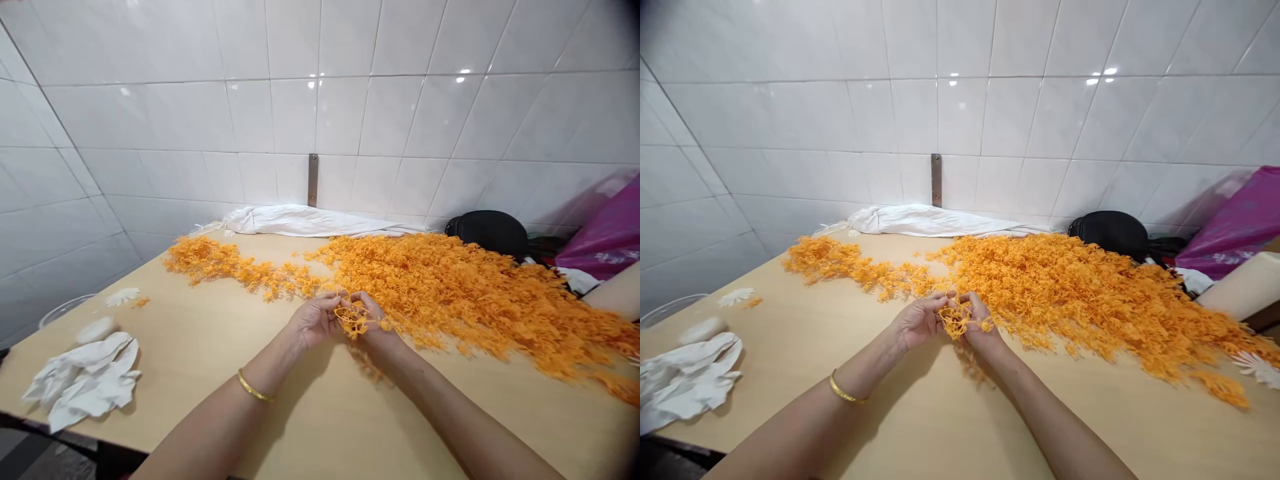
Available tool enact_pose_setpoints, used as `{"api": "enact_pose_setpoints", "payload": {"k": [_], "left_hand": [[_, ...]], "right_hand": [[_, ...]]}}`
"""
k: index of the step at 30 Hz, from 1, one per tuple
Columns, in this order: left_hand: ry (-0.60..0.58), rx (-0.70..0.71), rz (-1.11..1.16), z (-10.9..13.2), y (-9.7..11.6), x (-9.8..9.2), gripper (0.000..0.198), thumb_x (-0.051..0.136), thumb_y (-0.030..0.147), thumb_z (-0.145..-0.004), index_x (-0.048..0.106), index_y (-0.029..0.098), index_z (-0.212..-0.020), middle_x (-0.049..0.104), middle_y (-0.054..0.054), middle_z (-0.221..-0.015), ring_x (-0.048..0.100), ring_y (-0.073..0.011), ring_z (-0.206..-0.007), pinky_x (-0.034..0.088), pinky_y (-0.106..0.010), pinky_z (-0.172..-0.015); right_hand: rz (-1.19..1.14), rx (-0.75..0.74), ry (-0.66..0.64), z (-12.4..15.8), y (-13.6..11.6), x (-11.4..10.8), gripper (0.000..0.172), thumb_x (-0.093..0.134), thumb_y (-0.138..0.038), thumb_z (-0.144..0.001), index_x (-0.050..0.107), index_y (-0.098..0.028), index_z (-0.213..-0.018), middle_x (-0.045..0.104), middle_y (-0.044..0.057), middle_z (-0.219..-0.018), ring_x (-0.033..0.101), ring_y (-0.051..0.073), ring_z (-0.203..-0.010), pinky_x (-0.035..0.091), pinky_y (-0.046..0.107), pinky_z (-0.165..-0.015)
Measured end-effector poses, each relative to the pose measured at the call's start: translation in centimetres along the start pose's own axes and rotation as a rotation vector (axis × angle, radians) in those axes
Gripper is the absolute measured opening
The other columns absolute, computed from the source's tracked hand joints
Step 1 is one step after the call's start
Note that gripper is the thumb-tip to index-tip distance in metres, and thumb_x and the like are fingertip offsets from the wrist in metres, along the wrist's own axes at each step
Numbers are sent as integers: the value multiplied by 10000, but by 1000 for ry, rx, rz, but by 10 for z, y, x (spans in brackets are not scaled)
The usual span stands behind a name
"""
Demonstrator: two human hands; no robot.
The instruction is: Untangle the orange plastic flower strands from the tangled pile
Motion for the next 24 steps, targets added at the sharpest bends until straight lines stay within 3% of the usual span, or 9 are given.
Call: {"api": "enact_pose_setpoints", "payload": {"k": [5, 9, 12, 16, 20, 24], "left_hand": [[-24, 40, -6, -9, -1, -11, 25, 541, 96, -716, 544, 118, -705, 613, -30, -628, 586, -121, -561, 473, -246, -568], [-43, 110, -64, -10, 7, -18, 65, 563, 104, -697, 541, 108, -636, 601, -36, -607, 569, -113, -531, 464, -236, -546], [-17, 135, -96, -8, 10, -19, 87, 602, 137, -668, 546, 102, -611, 596, -41, -604, 551, -109, -508, 455, -241, -525], [80, 133, -66, -7, 9, -24, 116, 662, 158, -604, 561, 102, -610, 578, -22, -582, 530, -100, -492, 439, -241, -511], [147, 167, -91, -6, 13, -29, 152, 683, 212, -585, 576, 111, -623, 549, 0, -549, 494, -84, -448, 400, -227, -464], [162, 207, -224, -5, 17, -30, 176, 675, 261, -596, 587, 109, -607, 522, 2, -511, 461, -69, -424, 337, -203, -429]], "right_hand": [[-290, 137, -27, 3, 6, -2, 227, 597, -318, -667, 430, -209, -777, 504, -46, -579, 468, 96, -489, 378, 210, -453], [-413, 210, -117, 3, 4, -1, 249, 509, -419, -751, 528, -172, -727, 548, 20, -709, 509, 107, -579, 430, 230, -502], [-374, 236, -208, 1, 3, 1, 306, 493, -444, -768, 577, -150, -750, 551, 41, -727, 518, 108, -606, 436, 231, -537], [-262, 160, -344, 6, -1, 7, 277, 551, -422, -741, 593, -168, -843, 547, 36, -796, 522, 122, -688, 434, 251, -601], [-114, 132, -306, 9, 1, 7, 232, 635, -314, -695, 582, -198, -889, 548, -1, -775, 522, 108, -685, 408, 252, -655], [-81, 92, -262, 7, 2, 8, 177, 594, -338, -727, 576, -162, -714, 512, -16, -646, 467, 92, -605, 366, 232, -595]]}}
Point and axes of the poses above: each hand's wrist, its own z-axis away from the middle knuckle, its own x-axis out of the palm, y = z × x, the point moved 7 cm from there along -z, towards the middle knuckle
